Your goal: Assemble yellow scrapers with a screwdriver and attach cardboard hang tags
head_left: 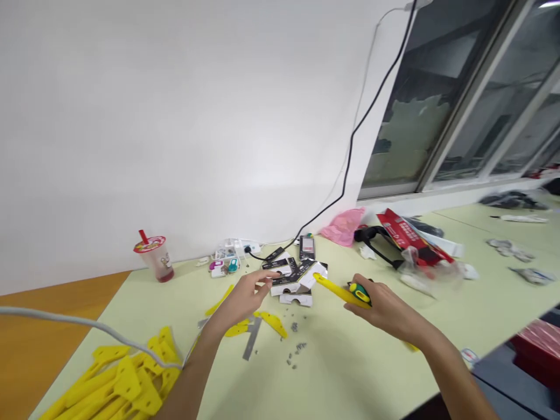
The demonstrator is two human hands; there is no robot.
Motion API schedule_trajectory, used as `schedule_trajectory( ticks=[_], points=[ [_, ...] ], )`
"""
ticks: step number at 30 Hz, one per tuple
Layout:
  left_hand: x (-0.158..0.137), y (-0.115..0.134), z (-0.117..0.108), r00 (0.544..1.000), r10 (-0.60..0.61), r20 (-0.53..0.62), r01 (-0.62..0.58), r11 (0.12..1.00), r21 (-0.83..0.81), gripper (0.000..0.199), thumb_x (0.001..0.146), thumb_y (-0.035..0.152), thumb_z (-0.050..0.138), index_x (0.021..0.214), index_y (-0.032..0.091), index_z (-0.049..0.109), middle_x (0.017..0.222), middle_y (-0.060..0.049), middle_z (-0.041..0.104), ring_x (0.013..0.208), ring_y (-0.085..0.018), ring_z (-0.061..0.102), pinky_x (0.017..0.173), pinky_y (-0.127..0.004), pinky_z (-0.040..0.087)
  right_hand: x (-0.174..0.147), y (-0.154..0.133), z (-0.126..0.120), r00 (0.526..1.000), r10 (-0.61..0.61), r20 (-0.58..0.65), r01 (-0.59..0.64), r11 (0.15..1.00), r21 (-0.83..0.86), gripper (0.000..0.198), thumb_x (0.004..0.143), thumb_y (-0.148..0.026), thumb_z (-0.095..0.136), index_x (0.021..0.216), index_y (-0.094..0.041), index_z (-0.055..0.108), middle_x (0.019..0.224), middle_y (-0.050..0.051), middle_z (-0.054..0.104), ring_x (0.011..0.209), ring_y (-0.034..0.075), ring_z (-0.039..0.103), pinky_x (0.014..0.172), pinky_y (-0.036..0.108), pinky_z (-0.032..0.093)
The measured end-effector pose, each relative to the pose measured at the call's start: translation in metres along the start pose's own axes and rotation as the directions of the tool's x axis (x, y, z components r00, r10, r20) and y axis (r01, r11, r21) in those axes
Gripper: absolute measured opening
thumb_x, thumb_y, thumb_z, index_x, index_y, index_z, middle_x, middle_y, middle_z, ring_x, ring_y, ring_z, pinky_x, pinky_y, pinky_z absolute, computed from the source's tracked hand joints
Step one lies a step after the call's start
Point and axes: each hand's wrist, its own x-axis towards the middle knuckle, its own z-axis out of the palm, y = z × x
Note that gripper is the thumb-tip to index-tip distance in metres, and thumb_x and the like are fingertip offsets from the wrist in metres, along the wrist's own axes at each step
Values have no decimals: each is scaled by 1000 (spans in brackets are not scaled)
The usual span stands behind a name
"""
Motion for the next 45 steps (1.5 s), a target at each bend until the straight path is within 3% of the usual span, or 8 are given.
schedule_trajectory(
  ticks=[7, 15, 22, 30, 36, 38, 42, 45],
  points=[
    [-48, 20, 34, 986, -52, 157, 27, 987, 159, 33, 104, 50, 59, 125, 34, 80, 134, -7, 76, 115, -28, 73, 95, -37, 57, -7, 74, 27, 957, 282, -71, -287, 953, -91, 29, 94, -39, 64, 116, -20, 62, 99, 12, 74, 93, 30, 70, 71, 32, 43],
    [-132, -16, 21, 991, -126, 43, 116, 978, 173, 32, 103, 53, 60, 116, 35, 84, 127, -6, 79, 114, -29, 74, 103, -40, 58, -14, 77, 73, 910, 408, -74, -414, 884, -218, 41, 104, -39, 57, 136, -13, 55, 118, 22, 76, 104, 34, 72, 76, 37, 45],
    [-184, -57, 29, 975, -151, -161, 175, 973, 150, 32, 105, 49, 58, 113, 31, 83, 122, -9, 80, 117, -30, 74, 106, -42, 57, -44, 62, 88, 924, 321, -209, -371, 887, -277, 32, 108, -45, 49, 122, -17, 57, 132, 20, 68, 121, 35, 66, 74, 39, 47],
    [-229, -77, 18, 891, 75, -448, 83, 943, 323, 25, 102, 26, 62, 117, 30, 82, 118, -8, 81, 116, -29, 74, 111, -46, 53, -70, 36, 79, 866, 256, -430, -357, 918, -174, 30, 106, -52, 50, 105, -23, 57, 92, 11, 73, 74, 28, 65, 59, 34, 28],
    [-251, -97, -15, 802, 301, -515, 120, 764, 633, 22, 103, 18, 60, 116, 25, 77, 110, -9, 80, 106, -28, 73, 106, -49, 54, -54, -7, 81, 750, 142, -646, -15, 980, 198, 44, 95, -60, 66, 75, -23, 57, 66, 3, 59, 61, 19, 53, 64, 35, 40],
    [-257, -107, -29, 802, 346, -487, 159, 662, 732, 20, 102, 19, 62, 117, 22, 74, 112, -11, 78, 108, -31, 71, 104, -52, 54, -44, -24, 85, 765, 183, -617, 106, 910, 401, 45, 97, -55, 69, 69, -23, 56, 68, 2, 58, 60, 16, 51, 63, 34, 42],
    [-264, -120, -61, 826, 310, -471, 252, 544, 800, 22, 101, 28, 65, 121, 21, 68, 119, -15, 73, 114, -35, 67, 104, -55, 53, -6, -49, 100, 856, 226, -465, 297, 522, 800, 41, 97, -58, 70, 79, -23, 61, 89, 3, 63, 63, 15, 56, 55, 32, 47],
    [-267, -127, -87, 820, 274, -502, 306, 531, 790, 26, 103, 34, 61, 125, 22, 66, 121, -15, 72, 119, -36, 66, 107, -56, 52, 37, -58, 120, 945, 135, -299, 219, 422, 880, 50, 98, -71, 61, 80, -25, 63, 63, -1, 48, 53, 15, 46, 47, 31, 37]
  ],
)
